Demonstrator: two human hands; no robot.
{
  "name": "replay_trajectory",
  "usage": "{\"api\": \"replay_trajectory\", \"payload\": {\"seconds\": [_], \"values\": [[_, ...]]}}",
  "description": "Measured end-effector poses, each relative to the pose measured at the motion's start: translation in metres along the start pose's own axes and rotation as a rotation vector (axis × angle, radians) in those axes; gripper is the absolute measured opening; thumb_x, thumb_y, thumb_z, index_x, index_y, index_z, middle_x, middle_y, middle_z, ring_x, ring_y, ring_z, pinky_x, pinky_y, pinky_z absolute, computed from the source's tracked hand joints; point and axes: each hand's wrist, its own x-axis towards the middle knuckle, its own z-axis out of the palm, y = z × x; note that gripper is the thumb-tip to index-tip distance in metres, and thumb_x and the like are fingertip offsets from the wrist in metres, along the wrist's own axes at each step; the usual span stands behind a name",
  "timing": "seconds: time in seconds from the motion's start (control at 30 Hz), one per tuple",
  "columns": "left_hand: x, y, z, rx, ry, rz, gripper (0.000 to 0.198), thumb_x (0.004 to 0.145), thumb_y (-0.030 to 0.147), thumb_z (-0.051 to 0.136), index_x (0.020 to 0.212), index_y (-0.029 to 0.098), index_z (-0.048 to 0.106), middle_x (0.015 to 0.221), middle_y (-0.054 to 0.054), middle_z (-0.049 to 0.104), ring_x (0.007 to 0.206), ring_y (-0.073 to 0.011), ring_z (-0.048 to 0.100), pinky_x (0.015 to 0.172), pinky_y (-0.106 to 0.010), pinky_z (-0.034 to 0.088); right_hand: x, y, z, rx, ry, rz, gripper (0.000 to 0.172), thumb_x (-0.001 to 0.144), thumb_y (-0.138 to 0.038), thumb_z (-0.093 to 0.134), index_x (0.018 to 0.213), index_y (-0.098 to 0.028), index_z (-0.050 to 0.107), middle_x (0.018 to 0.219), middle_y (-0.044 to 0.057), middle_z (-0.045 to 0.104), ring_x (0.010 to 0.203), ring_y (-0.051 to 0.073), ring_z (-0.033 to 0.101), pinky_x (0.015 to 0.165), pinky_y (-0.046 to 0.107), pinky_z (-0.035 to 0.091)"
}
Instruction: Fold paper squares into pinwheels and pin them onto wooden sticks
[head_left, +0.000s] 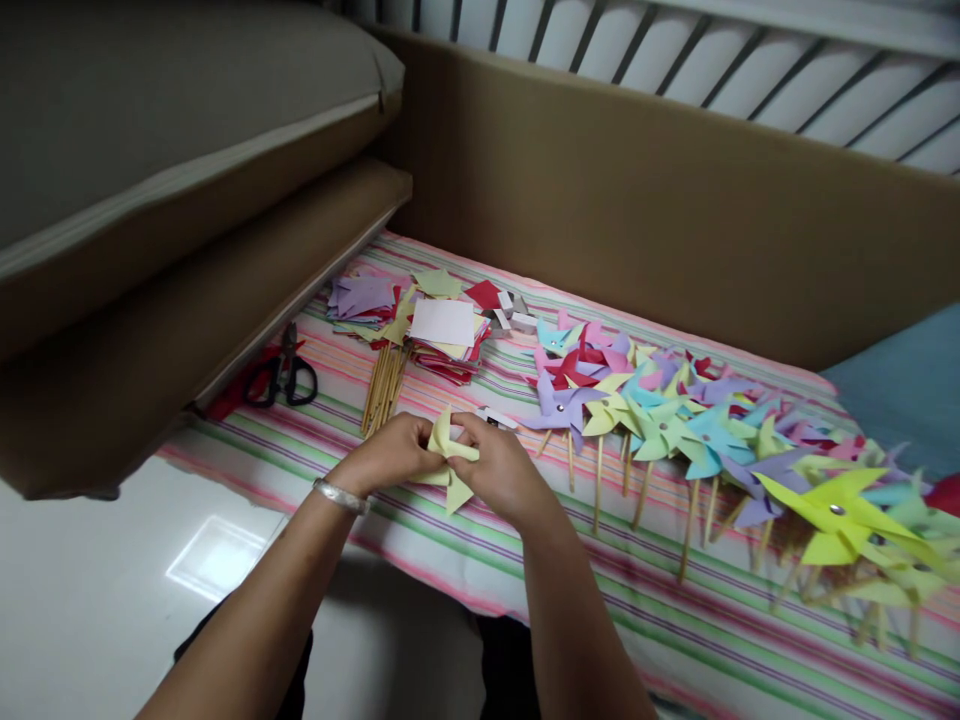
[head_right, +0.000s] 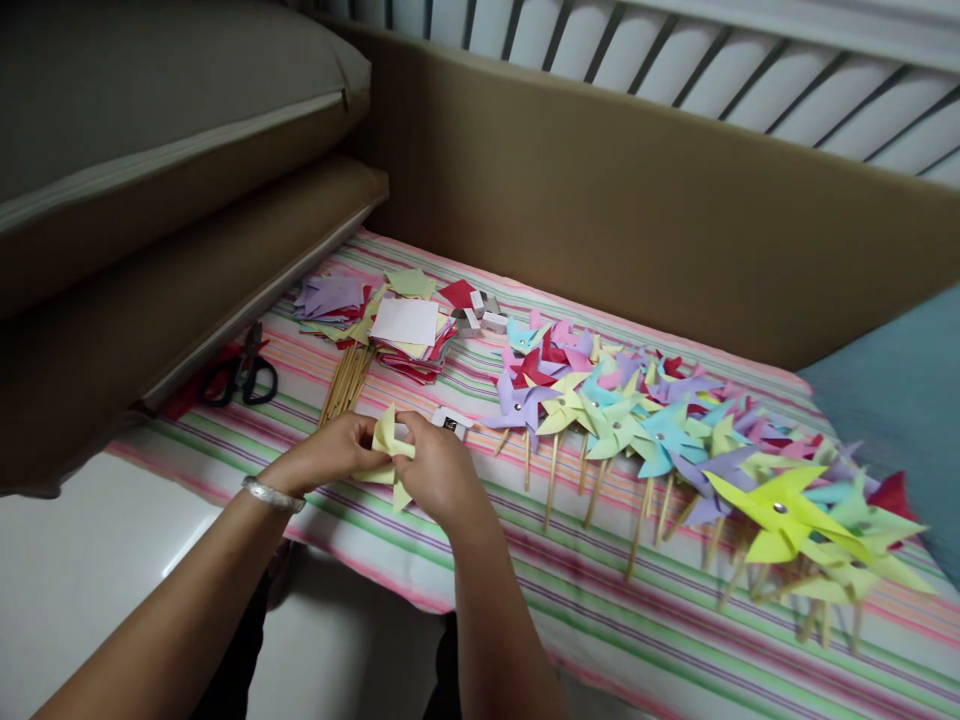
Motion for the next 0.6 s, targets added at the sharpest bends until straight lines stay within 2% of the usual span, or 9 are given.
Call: {"api": "replay_trajectory", "payload": {"seconds": [0.13, 0.23, 0.33, 0.4, 0.5, 0.53, 0.6], "values": [[0.002, 0.003, 0.000, 0.038, 0.062, 0.038, 0.014, 0.062, 0.022, 0.063, 0.071, 0.013, 0.068, 0.062, -0.001, 0.062, 0.056, -0.0137, 0.052, 0.053, -0.023, 0.039, 0.003, 0.005, 0.001, 0.131, -0.009, 0.035, 0.040, 0.063, -0.011, 0.054, 0.099, -0.025, 0.061, 0.067, -0.003, 0.061, 0.058, 0.015, 0.055, 0.052, 0.024, 0.041], [0.004, 0.011, -0.001, -0.011, 0.257, 0.106, 0.031, 0.057, 0.020, 0.069, 0.087, 0.015, 0.067, 0.077, -0.003, 0.065, 0.074, -0.0167, 0.058, 0.067, -0.025, 0.044, 0.008, 0.008, 0.000, 0.409, 0.011, 0.165, 0.039, 0.062, -0.014, 0.056, 0.100, -0.023, 0.058, 0.064, -0.005, 0.060, 0.051, 0.014, 0.055, 0.047, 0.023, 0.041], [0.005, 0.018, 0.001, -0.289, 0.453, 0.117, 0.052, 0.055, 0.021, 0.073, 0.105, 0.017, 0.060, 0.095, -0.006, 0.064, 0.090, -0.0184, 0.058, 0.078, -0.028, 0.044, 0.013, 0.009, -0.001, 0.738, 0.092, 0.286, 0.044, 0.060, -0.017, 0.061, 0.103, -0.021, 0.053, 0.069, -0.004, 0.065, 0.050, 0.014, 0.059, 0.047, 0.024, 0.045], [0.005, 0.019, 0.005, -0.502, 0.428, 0.066, 0.047, 0.057, 0.025, 0.073, 0.102, 0.015, 0.061, 0.096, -0.007, 0.065, 0.089, -0.0184, 0.060, 0.079, -0.029, 0.045, 0.016, 0.008, 0.001, 0.887, 0.174, 0.306, 0.046, 0.058, -0.018, 0.063, 0.103, -0.020, 0.052, 0.075, -0.002, 0.067, 0.053, 0.015, 0.061, 0.050, 0.025, 0.048], [0.006, 0.016, 0.013, -0.687, 0.259, -0.020, 0.036, 0.059, 0.028, 0.074, 0.091, 0.013, 0.065, 0.089, -0.008, 0.068, 0.080, -0.0174, 0.062, 0.077, -0.030, 0.046, 0.019, 0.007, 0.009, 1.001, 0.269, 0.277, 0.044, 0.058, -0.019, 0.066, 0.100, -0.020, 0.052, 0.077, -0.001, 0.069, 0.057, 0.016, 0.064, 0.053, 0.027, 0.051], [0.006, 0.015, 0.016, -0.713, 0.236, -0.038, 0.034, 0.059, 0.027, 0.075, 0.088, 0.012, 0.066, 0.086, -0.008, 0.069, 0.076, -0.0166, 0.063, 0.075, -0.029, 0.047, 0.019, 0.006, 0.012, 1.017, 0.290, 0.262, 0.043, 0.058, -0.019, 0.066, 0.099, -0.020, 0.053, 0.077, -0.001, 0.069, 0.059, 0.017, 0.064, 0.054, 0.028, 0.052], [0.007, 0.013, 0.020, -0.740, 0.263, -0.061, 0.029, 0.057, 0.026, 0.076, 0.080, 0.012, 0.068, 0.076, -0.006, 0.070, 0.068, -0.0149, 0.063, 0.070, -0.026, 0.047, 0.020, 0.004, 0.019, 1.032, 0.320, 0.236, 0.040, 0.059, -0.019, 0.066, 0.097, -0.021, 0.053, 0.077, -0.001, 0.069, 0.061, 0.017, 0.065, 0.057, 0.028, 0.052]]}}
